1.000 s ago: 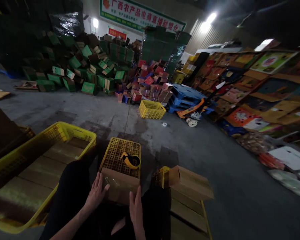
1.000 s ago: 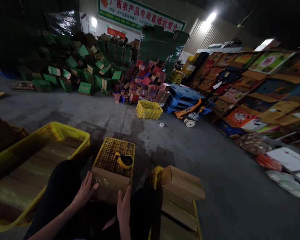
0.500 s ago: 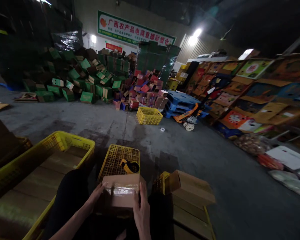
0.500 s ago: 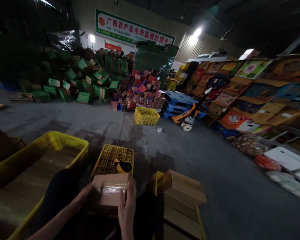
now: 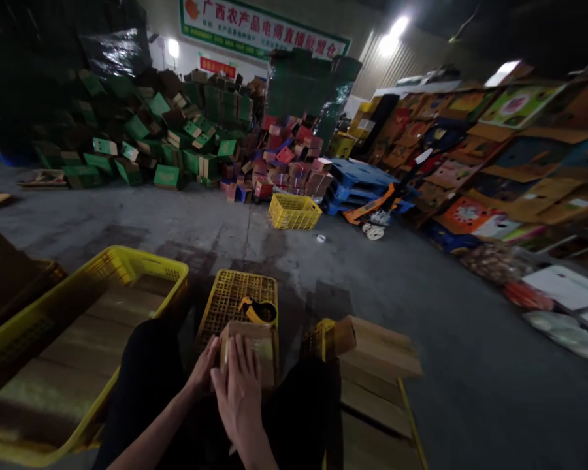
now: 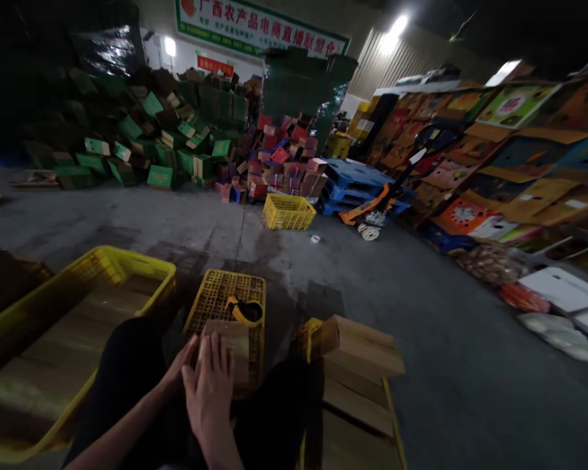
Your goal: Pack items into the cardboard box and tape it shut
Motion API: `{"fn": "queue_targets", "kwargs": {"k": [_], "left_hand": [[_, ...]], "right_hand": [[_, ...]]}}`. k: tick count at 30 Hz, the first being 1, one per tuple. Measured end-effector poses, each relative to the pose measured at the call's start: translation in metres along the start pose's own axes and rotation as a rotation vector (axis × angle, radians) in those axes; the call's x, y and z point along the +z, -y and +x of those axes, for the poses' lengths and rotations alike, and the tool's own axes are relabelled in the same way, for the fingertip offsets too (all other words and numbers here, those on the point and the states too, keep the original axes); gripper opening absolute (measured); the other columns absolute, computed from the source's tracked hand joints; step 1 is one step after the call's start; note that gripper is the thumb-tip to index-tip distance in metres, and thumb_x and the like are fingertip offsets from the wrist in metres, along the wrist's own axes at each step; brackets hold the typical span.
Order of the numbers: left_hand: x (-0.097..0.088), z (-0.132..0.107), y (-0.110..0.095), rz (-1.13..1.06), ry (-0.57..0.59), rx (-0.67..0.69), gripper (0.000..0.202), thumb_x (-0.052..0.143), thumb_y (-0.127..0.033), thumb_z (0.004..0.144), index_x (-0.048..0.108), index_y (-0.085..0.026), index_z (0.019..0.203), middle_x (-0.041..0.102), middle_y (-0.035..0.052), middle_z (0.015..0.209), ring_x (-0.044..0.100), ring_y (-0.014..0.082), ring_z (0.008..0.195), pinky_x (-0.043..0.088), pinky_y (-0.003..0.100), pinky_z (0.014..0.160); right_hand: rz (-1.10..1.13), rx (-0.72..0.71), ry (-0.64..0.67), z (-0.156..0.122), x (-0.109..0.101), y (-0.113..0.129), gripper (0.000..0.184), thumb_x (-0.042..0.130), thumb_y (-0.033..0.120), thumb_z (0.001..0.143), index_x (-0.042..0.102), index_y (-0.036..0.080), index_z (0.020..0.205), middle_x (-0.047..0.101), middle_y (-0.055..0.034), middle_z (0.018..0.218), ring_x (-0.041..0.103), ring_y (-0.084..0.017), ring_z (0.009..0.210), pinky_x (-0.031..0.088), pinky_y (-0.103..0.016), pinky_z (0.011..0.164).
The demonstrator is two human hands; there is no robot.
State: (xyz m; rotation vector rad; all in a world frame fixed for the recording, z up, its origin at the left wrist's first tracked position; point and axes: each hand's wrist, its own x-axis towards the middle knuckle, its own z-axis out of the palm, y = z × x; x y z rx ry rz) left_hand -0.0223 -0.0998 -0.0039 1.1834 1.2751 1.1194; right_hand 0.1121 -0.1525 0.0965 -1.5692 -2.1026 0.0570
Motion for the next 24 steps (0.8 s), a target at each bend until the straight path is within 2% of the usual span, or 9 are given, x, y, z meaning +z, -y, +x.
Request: {"fn": "queue_targets", "kwargs": {"k": [2, 4, 7, 10, 13, 17, 20, 22, 24], "left_hand": [[-0.008, -0.008, -0.026, -0.059, -0.106, 0.008, 0.075, 0.037, -0.075, 0.095, 0.059, -0.021, 0.142, 0.052, 0.0120, 0.152, 0.040, 0.0302, 0.147, 0.030, 0.051, 0.123], [-0.015, -0.019, -0.050, -0.103, -0.134, 0.049, 0.062, 0.040, -0.061, 0.101, 0.051, -0.024, 0.149, 0.047, 0.0081, 0.157, 0.037, 0.0266, 0.149, 0.026, 0.049, 0.125], [-0.020, -0.036, -0.073, -0.067, -0.096, 0.149, 0.050, 0.043, -0.051, 0.103, 0.056, -0.026, 0.145, 0.046, 0.0056, 0.158, 0.036, 0.0266, 0.149, 0.025, 0.049, 0.126], [-0.020, -0.047, -0.077, 0.072, 0.037, 0.239, 0.045, 0.043, -0.047, 0.104, 0.059, -0.028, 0.142, 0.044, 0.0042, 0.159, 0.032, 0.0273, 0.151, 0.025, 0.050, 0.126], [-0.014, -0.050, -0.073, 0.221, 0.117, 0.328, 0.047, 0.043, -0.044, 0.105, 0.052, -0.030, 0.148, 0.035, 0.0027, 0.164, 0.024, 0.0264, 0.154, 0.023, 0.050, 0.126], [-0.009, -0.049, -0.070, 0.338, 0.052, 0.341, 0.050, 0.041, -0.042, 0.105, 0.041, -0.033, 0.155, 0.025, -0.0002, 0.168, 0.024, 0.0245, 0.154, 0.024, 0.047, 0.126], [-0.009, -0.048, -0.072, 0.378, 0.041, 0.317, 0.052, 0.043, -0.043, 0.105, 0.038, -0.034, 0.156, 0.017, -0.0019, 0.170, 0.027, 0.0242, 0.153, 0.028, 0.044, 0.124], [-0.011, -0.047, -0.074, 0.389, 0.043, 0.321, 0.055, 0.044, -0.044, 0.104, 0.036, -0.033, 0.157, 0.016, -0.0011, 0.170, 0.027, 0.0242, 0.153, 0.028, 0.042, 0.124], [-0.012, -0.045, -0.076, 0.392, 0.038, 0.332, 0.057, 0.045, -0.044, 0.104, 0.034, -0.032, 0.158, 0.018, 0.0008, 0.170, 0.027, 0.0248, 0.153, 0.028, 0.042, 0.124]], "right_hand": [[0.028, -0.004, 0.036, 0.004, 0.004, 0.020, 0.063, 0.051, 0.047, 0.101, 0.035, 0.024, 0.159, 0.044, -0.0075, 0.158, 0.040, -0.032, 0.146, 0.041, -0.053, 0.115], [0.042, 0.010, 0.069, 0.006, 0.003, 0.029, 0.065, 0.051, 0.051, 0.100, 0.038, 0.022, 0.157, 0.043, -0.0093, 0.158, 0.040, -0.033, 0.147, 0.040, -0.053, 0.116], [0.063, -0.041, 0.142, 0.005, -0.008, 0.025, 0.071, 0.051, 0.057, 0.099, 0.038, 0.018, 0.157, 0.039, -0.0109, 0.160, 0.038, -0.033, 0.148, 0.040, -0.052, 0.117], [0.094, -0.138, 0.210, -0.001, -0.021, 0.010, 0.070, 0.050, 0.052, 0.101, 0.031, 0.019, 0.160, 0.035, -0.0089, 0.163, 0.034, -0.030, 0.150, 0.039, -0.049, 0.119], [0.100, -0.146, 0.237, -0.007, -0.029, -0.008, 0.064, 0.049, 0.045, 0.104, 0.028, 0.024, 0.161, 0.036, -0.0055, 0.163, 0.032, -0.028, 0.151, 0.036, -0.051, 0.122], [0.120, 0.025, 0.129, -0.014, -0.027, -0.035, 0.059, 0.048, 0.040, 0.104, 0.031, 0.029, 0.159, 0.033, -0.0055, 0.163, 0.029, -0.032, 0.152, 0.036, -0.059, 0.119], [0.253, 0.168, 0.044, -0.017, -0.021, -0.048, 0.054, 0.044, 0.038, 0.106, 0.034, 0.029, 0.158, 0.030, -0.0070, 0.164, 0.036, -0.028, 0.148, 0.046, -0.047, 0.114], [0.345, 0.211, 0.009, -0.017, -0.017, -0.050, 0.051, 0.043, 0.036, 0.106, 0.038, 0.027, 0.157, 0.038, -0.0078, 0.161, 0.043, -0.025, 0.145, 0.048, -0.042, 0.113], [0.388, 0.234, -0.025, -0.019, -0.015, -0.047, 0.050, 0.044, 0.036, 0.106, 0.044, 0.023, 0.154, 0.047, -0.0099, 0.155, 0.047, -0.025, 0.142, 0.047, -0.041, 0.113]]}}
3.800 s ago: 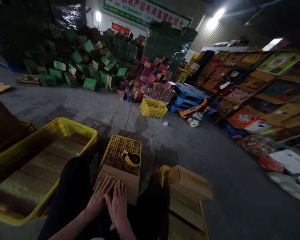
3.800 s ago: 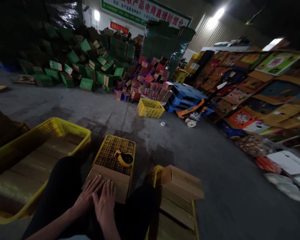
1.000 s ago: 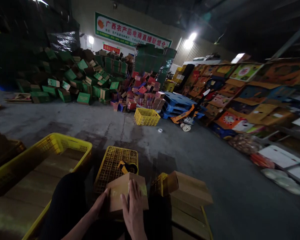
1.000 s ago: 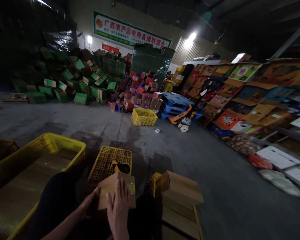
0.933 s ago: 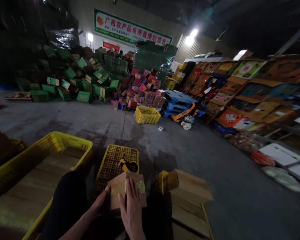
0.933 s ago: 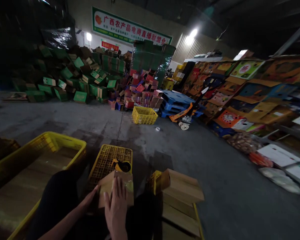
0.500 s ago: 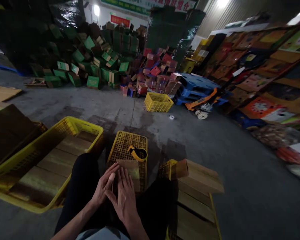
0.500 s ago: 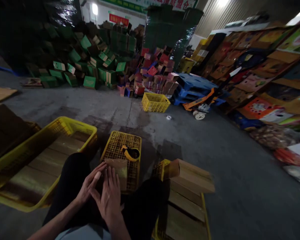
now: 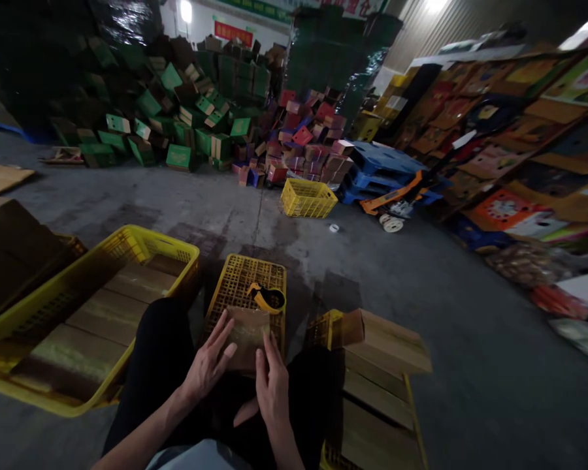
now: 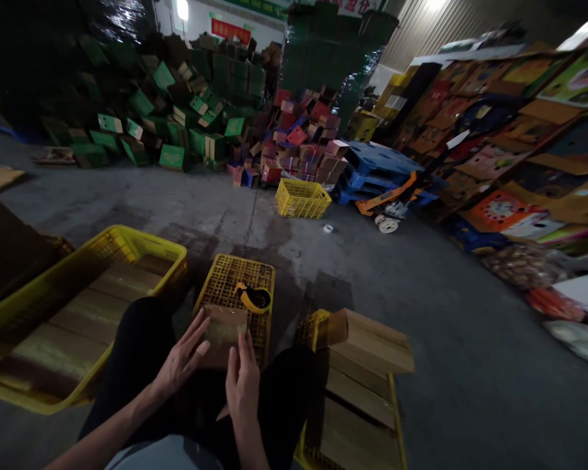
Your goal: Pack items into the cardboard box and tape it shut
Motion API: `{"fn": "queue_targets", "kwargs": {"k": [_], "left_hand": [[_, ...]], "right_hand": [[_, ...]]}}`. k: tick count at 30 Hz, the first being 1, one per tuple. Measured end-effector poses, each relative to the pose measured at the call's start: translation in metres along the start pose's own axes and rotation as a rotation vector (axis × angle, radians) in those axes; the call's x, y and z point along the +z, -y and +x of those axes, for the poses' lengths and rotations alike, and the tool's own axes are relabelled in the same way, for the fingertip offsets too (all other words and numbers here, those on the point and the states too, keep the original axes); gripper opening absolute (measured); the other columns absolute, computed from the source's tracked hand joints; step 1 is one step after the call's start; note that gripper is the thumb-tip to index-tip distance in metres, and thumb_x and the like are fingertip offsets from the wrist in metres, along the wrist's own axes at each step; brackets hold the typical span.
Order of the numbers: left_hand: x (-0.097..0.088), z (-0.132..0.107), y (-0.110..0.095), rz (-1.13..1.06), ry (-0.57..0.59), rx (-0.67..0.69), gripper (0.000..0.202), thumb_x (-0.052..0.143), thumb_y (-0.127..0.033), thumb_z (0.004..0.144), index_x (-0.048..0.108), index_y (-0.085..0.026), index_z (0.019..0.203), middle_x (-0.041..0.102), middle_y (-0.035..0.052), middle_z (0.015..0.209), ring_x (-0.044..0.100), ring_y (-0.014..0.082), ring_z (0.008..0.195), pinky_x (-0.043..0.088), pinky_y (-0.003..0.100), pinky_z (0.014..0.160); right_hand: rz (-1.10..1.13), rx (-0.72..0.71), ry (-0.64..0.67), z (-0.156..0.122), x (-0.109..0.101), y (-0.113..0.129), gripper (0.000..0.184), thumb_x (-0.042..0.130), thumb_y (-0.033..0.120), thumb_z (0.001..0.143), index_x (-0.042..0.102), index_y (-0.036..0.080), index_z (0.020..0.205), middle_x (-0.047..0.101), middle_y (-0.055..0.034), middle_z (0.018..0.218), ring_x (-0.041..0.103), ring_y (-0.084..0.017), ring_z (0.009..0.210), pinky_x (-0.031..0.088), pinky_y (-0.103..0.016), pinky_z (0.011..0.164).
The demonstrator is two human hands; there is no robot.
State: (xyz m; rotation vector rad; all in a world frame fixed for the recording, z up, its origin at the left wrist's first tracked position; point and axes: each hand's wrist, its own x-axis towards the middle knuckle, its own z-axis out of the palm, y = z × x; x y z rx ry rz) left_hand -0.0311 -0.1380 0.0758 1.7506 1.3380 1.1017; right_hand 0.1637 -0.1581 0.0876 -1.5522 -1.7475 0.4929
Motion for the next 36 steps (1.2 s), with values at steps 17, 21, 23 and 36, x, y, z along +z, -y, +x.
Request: {"fn": "queue_targets", "kwargs": {"k": [17, 21, 23, 36], "left_hand": [[0.017, -0.011, -0.004, 0.099, 0.026, 0.037, 0.058, 0.047, -0.040, 0.104, 0.031, -0.032, 0.159, 0.024, 0.0013, 0.168, 0.029, 0.0238, 0.152, 0.031, 0.040, 0.124], [0.013, -0.009, -0.005, 0.101, 0.034, 0.045, 0.060, 0.047, -0.040, 0.104, 0.029, -0.032, 0.160, 0.023, 0.0014, 0.169, 0.029, 0.0237, 0.152, 0.030, 0.040, 0.124], [0.014, -0.009, -0.005, 0.097, 0.040, 0.046, 0.060, 0.046, -0.040, 0.104, 0.026, -0.033, 0.161, 0.022, 0.0009, 0.169, 0.027, 0.0234, 0.153, 0.029, 0.040, 0.124], [0.018, -0.009, -0.004, 0.072, 0.027, 0.038, 0.058, 0.044, -0.039, 0.104, 0.029, -0.032, 0.160, 0.024, 0.0001, 0.169, 0.030, 0.0232, 0.152, 0.028, 0.041, 0.125]], "right_hand": [[-0.349, -0.084, 0.038, 0.029, 0.010, 0.015, 0.058, 0.053, 0.046, 0.101, 0.039, 0.034, 0.156, 0.006, -0.0057, 0.171, 0.017, -0.039, 0.154, 0.039, -0.061, 0.115], [-0.281, -0.093, -0.028, 0.031, 0.017, 0.006, 0.055, 0.046, 0.043, 0.105, 0.039, 0.027, 0.156, 0.003, -0.0080, 0.171, 0.021, -0.035, 0.154, 0.043, -0.052, 0.116], [-0.267, -0.092, -0.063, 0.028, 0.018, 0.001, 0.052, 0.042, 0.041, 0.106, 0.041, 0.024, 0.155, 0.010, -0.0101, 0.170, 0.027, -0.032, 0.152, 0.044, -0.048, 0.116], [-0.199, -0.081, -0.120, 0.026, 0.005, -0.010, 0.044, 0.036, 0.037, 0.108, 0.062, 0.016, 0.136, 0.053, -0.0158, 0.150, 0.055, -0.026, 0.136, 0.053, -0.040, 0.108]]}}
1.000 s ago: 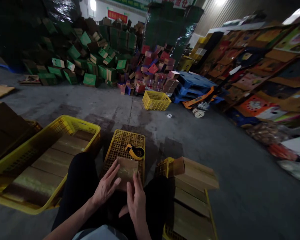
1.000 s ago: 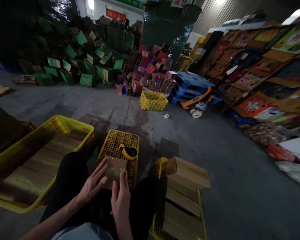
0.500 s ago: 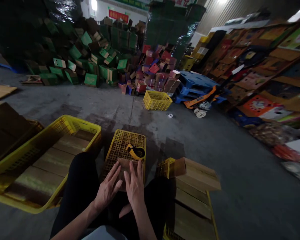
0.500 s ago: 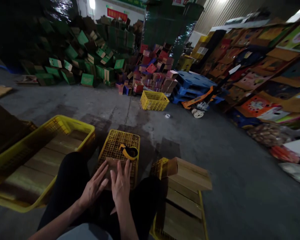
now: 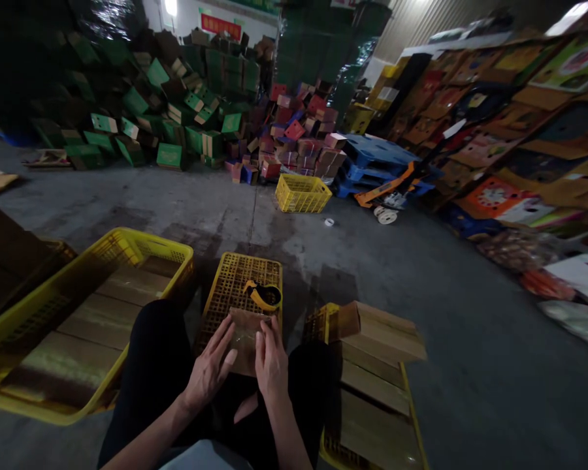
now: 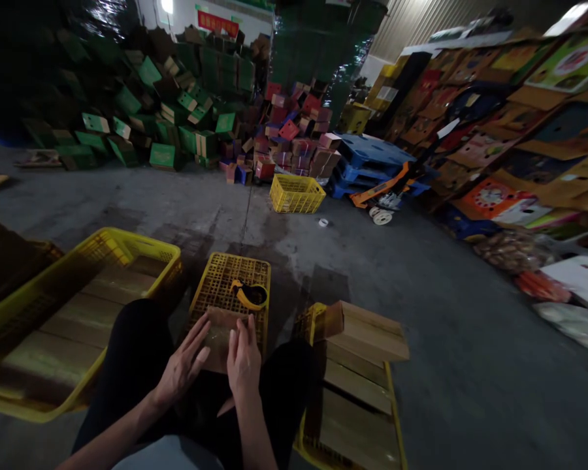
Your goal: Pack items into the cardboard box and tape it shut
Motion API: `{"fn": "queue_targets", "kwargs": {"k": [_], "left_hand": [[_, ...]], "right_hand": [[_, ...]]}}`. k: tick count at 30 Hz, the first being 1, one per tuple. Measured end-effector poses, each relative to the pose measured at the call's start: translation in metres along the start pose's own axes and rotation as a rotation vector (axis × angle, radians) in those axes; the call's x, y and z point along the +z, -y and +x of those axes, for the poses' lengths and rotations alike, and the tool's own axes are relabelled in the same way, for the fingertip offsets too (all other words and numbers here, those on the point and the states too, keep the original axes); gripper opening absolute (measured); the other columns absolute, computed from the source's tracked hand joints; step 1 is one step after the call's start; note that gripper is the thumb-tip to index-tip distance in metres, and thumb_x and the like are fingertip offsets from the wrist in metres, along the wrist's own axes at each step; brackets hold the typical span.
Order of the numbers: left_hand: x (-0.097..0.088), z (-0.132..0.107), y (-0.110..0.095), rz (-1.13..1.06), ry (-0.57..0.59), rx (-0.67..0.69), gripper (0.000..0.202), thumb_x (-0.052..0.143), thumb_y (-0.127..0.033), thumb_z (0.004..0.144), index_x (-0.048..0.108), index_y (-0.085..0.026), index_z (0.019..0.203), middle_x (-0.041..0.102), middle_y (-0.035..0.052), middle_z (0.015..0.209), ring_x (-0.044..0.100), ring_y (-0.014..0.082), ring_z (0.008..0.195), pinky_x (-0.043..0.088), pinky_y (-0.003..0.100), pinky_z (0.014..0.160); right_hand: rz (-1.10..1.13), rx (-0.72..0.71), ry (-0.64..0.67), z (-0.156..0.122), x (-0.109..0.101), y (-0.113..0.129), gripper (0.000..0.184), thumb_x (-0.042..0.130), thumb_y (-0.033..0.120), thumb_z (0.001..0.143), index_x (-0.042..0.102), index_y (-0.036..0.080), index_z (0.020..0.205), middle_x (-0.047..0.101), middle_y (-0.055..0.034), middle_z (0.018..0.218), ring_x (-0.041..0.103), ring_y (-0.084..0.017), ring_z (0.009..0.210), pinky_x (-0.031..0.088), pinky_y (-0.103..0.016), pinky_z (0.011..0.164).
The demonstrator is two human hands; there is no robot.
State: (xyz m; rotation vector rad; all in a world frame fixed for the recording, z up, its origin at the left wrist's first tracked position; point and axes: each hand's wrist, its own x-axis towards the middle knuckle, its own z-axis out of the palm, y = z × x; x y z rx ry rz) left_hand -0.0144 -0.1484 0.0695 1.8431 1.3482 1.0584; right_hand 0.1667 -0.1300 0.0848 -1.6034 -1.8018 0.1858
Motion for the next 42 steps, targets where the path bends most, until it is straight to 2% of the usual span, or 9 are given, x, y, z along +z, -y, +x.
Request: {"fn": "queue_targets", "kwargs": {"k": [3, 9, 15, 19, 24, 29, 32, 36, 42], "left_hand": [[-0.001, 0.000, -0.001, -0.015, -0.007, -0.005, 0.057, 0.044, -0.040, 0.105, 0.030, -0.033, 0.160, 0.025, 0.0000, 0.168, 0.030, 0.0233, 0.152, 0.030, 0.041, 0.124], [-0.001, 0.001, 0.002, 0.002, 0.008, -0.003, 0.058, 0.042, -0.038, 0.105, 0.025, -0.033, 0.161, 0.021, 0.0000, 0.169, 0.029, 0.0228, 0.152, 0.029, 0.042, 0.124], [0.002, 0.001, 0.002, -0.008, 0.003, -0.012, 0.059, 0.043, -0.038, 0.105, 0.025, -0.034, 0.161, 0.021, -0.0011, 0.169, 0.028, 0.0227, 0.153, 0.028, 0.041, 0.125], [0.002, 0.000, 0.001, 0.010, 0.012, -0.008, 0.060, 0.041, -0.038, 0.105, 0.022, -0.034, 0.162, 0.018, -0.0011, 0.170, 0.026, 0.0220, 0.153, 0.026, 0.042, 0.125], [0.000, 0.000, 0.002, 0.052, 0.015, 0.009, 0.061, 0.044, -0.039, 0.105, 0.023, -0.033, 0.162, 0.020, -0.0002, 0.170, 0.028, 0.0218, 0.153, 0.027, 0.039, 0.125], [0.001, -0.003, 0.001, 0.050, 0.011, -0.013, 0.061, 0.043, -0.041, 0.104, 0.025, -0.032, 0.161, 0.021, 0.0000, 0.169, 0.031, 0.0231, 0.152, 0.031, 0.039, 0.124], [0.003, -0.003, 0.000, 0.081, -0.021, 0.012, 0.059, 0.045, -0.039, 0.104, 0.028, -0.031, 0.160, 0.025, 0.0014, 0.168, 0.030, 0.0254, 0.152, 0.032, 0.042, 0.124], [0.002, 0.004, -0.002, 0.216, -0.080, 0.143, 0.053, 0.052, -0.035, 0.101, 0.044, -0.029, 0.153, 0.033, 0.0046, 0.165, 0.027, 0.0317, 0.153, 0.035, 0.052, 0.122], [-0.007, 0.019, -0.012, 0.436, 0.098, 0.272, 0.053, 0.050, -0.020, 0.096, 0.049, -0.022, 0.149, 0.058, 0.0098, 0.142, 0.049, 0.0289, 0.131, 0.043, 0.050, 0.112]], "right_hand": [[0.001, 0.004, 0.001, 0.003, -0.002, 0.002, 0.042, 0.037, 0.037, 0.108, 0.061, 0.016, 0.135, 0.051, -0.0153, 0.152, 0.054, -0.025, 0.137, 0.052, -0.039, 0.108], [-0.018, -0.021, 0.033, 0.005, 0.000, 0.002, 0.051, 0.036, 0.038, 0.107, 0.045, 0.016, 0.152, 0.043, -0.0138, 0.158, 0.047, -0.025, 0.142, 0.050, -0.038, 0.111], [-0.017, 0.002, -0.051, 0.003, 0.006, -0.003, 0.050, 0.035, 0.039, 0.108, 0.052, 0.013, 0.147, 0.055, -0.0170, 0.148, 0.056, -0.026, 0.135, 0.053, -0.040, 0.108], [0.004, 0.070, -0.028, 0.002, 0.005, -0.005, 0.051, 0.034, 0.041, 0.108, 0.054, 0.012, 0.145, 0.057, -0.0176, 0.146, 0.058, -0.027, 0.133, 0.053, -0.042, 0.108], [-0.007, 0.032, 0.036, -0.006, 0.002, -0.003, 0.057, 0.034, 0.042, 0.108, 0.038, 0.013, 0.156, 0.042, -0.0165, 0.158, 0.045, -0.026, 0.144, 0.048, -0.042, 0.113], [-0.111, -0.040, 0.059, -0.029, -0.005, 0.006, 0.064, 0.039, 0.044, 0.106, 0.023, 0.017, 0.162, 0.028, -0.0134, 0.165, 0.026, -0.031, 0.153, 0.042, -0.052, 0.117], [-0.145, -0.064, 0.081, -0.037, -0.010, 0.012, 0.068, 0.043, 0.044, 0.105, 0.021, 0.017, 0.163, 0.030, -0.0140, 0.165, 0.027, -0.031, 0.153, 0.042, -0.052, 0.117], [-0.157, -0.053, 0.110, -0.035, -0.014, 0.014, 0.064, 0.043, 0.044, 0.105, 0.027, 0.019, 0.161, 0.036, -0.0135, 0.162, 0.035, -0.029, 0.149, 0.043, -0.049, 0.117], [-0.118, -0.023, 0.157, -0.027, -0.013, 0.011, 0.054, 0.044, 0.047, 0.104, 0.041, 0.028, 0.155, 0.032, -0.0099, 0.164, 0.035, -0.030, 0.149, 0.044, -0.048, 0.116]]}}
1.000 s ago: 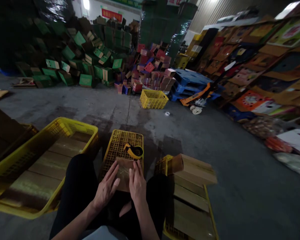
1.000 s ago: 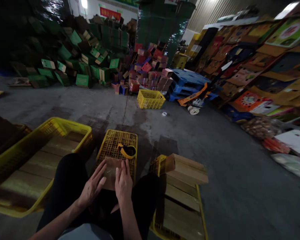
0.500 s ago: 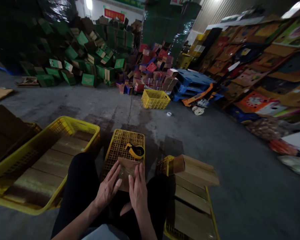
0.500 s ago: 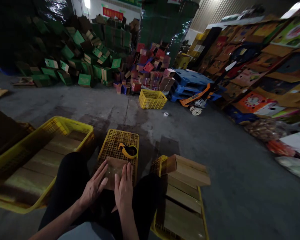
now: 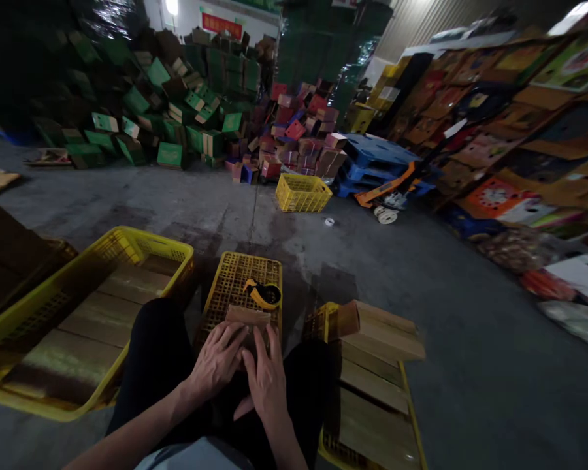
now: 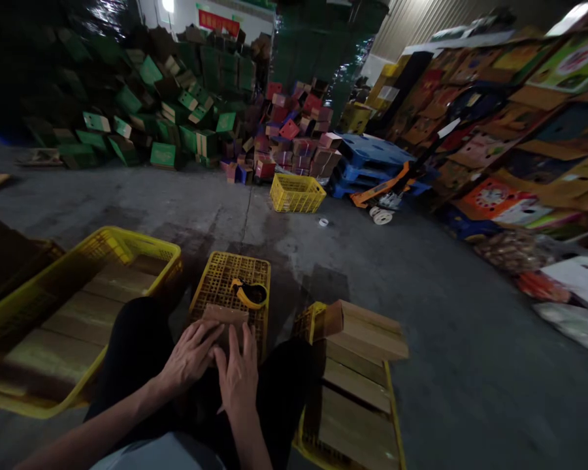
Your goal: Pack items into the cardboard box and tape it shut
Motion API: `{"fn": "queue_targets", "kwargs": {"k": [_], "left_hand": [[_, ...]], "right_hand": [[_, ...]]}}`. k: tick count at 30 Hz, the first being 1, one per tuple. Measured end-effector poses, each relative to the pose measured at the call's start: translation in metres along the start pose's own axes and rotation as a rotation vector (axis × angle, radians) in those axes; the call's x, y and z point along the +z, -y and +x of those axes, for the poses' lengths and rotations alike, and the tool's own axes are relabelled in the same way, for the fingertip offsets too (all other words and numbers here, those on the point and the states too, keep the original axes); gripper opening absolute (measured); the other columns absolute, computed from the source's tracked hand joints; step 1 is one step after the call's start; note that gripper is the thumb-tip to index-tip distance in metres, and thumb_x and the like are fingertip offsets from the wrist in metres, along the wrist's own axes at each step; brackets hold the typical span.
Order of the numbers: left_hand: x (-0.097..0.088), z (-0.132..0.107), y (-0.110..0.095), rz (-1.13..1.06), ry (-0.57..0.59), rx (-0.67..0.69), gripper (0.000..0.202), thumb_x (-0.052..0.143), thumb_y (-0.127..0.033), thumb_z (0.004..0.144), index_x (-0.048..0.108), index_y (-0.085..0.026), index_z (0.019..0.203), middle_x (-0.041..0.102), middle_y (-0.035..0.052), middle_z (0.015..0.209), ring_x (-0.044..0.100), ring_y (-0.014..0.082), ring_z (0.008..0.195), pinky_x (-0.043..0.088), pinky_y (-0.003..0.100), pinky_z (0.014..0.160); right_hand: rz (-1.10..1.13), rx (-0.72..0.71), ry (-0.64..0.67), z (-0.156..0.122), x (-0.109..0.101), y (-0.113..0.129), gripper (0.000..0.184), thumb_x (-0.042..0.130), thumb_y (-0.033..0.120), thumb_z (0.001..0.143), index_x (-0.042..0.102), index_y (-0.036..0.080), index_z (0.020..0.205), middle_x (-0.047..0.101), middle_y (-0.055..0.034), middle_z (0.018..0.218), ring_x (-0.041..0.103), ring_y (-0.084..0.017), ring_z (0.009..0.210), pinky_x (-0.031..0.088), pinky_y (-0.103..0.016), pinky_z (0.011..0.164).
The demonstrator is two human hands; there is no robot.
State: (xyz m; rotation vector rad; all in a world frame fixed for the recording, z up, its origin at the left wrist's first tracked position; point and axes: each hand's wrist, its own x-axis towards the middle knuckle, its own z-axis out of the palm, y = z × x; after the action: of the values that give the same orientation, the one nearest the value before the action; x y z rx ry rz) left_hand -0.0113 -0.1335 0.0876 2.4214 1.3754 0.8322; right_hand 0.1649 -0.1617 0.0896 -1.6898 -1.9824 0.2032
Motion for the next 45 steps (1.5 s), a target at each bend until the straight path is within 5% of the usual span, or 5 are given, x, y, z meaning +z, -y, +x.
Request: {"fn": "queue_targets", "kwargs": {"k": [11, 21, 26, 40, 45], "left_hand": [[0.007, 0.004, -0.002, 0.098, -0.052, -0.005, 0.059, 0.052, -0.024, 0.095, 0.043, -0.023, 0.153, 0.059, 0.0104, 0.137, 0.052, 0.0293, 0.125, 0.037, 0.051, 0.112], [0.007, 0.005, -0.010, 0.110, -0.097, -0.054, 0.053, 0.052, -0.027, 0.098, 0.046, -0.028, 0.151, 0.063, 0.0086, 0.134, 0.055, 0.0286, 0.122, 0.031, 0.054, 0.115], [0.012, 0.002, -0.003, 0.056, -0.126, -0.054, 0.050, 0.050, -0.028, 0.099, 0.050, -0.028, 0.148, 0.064, 0.0084, 0.132, 0.055, 0.0280, 0.122, 0.030, 0.055, 0.115], [0.000, -0.036, 0.027, 0.069, -0.062, 0.106, 0.051, 0.051, -0.035, 0.103, 0.043, -0.027, 0.153, 0.056, 0.0064, 0.149, 0.048, 0.0231, 0.140, 0.019, 0.044, 0.122], [0.001, -0.052, 0.032, 0.040, -0.064, 0.113, 0.051, 0.050, -0.037, 0.104, 0.042, -0.027, 0.154, 0.055, 0.0082, 0.150, 0.048, 0.0233, 0.141, 0.027, 0.045, 0.120]], "right_hand": [[-0.050, -0.003, 0.017, 0.005, -0.004, 0.001, 0.052, 0.053, 0.049, 0.100, 0.049, 0.033, 0.150, 0.035, -0.0091, 0.161, 0.035, -0.035, 0.149, 0.046, -0.052, 0.113], [-0.132, -0.109, -0.036, -0.007, -0.001, 0.014, 0.062, 0.049, 0.046, 0.103, 0.037, 0.017, 0.157, 0.041, -0.0135, 0.160, 0.034, -0.034, 0.149, 0.042, -0.055, 0.116], [-0.047, -0.091, -0.094, -0.001, 0.004, 0.014, 0.057, 0.050, 0.045, 0.103, 0.044, 0.017, 0.152, 0.049, -0.0152, 0.152, 0.045, -0.031, 0.142, 0.047, -0.050, 0.112], [0.083, -0.138, -0.243, 0.007, 0.018, -0.005, 0.037, 0.042, 0.030, 0.104, 0.054, 0.021, 0.137, 0.060, -0.0119, 0.133, 0.050, -0.026, 0.130, 0.046, -0.049, 0.108], [0.121, -0.132, -0.291, 0.009, 0.016, -0.001, 0.026, 0.042, 0.024, 0.103, 0.060, 0.020, 0.121, 0.063, -0.0108, 0.122, 0.053, -0.024, 0.123, 0.045, -0.046, 0.105]]}}
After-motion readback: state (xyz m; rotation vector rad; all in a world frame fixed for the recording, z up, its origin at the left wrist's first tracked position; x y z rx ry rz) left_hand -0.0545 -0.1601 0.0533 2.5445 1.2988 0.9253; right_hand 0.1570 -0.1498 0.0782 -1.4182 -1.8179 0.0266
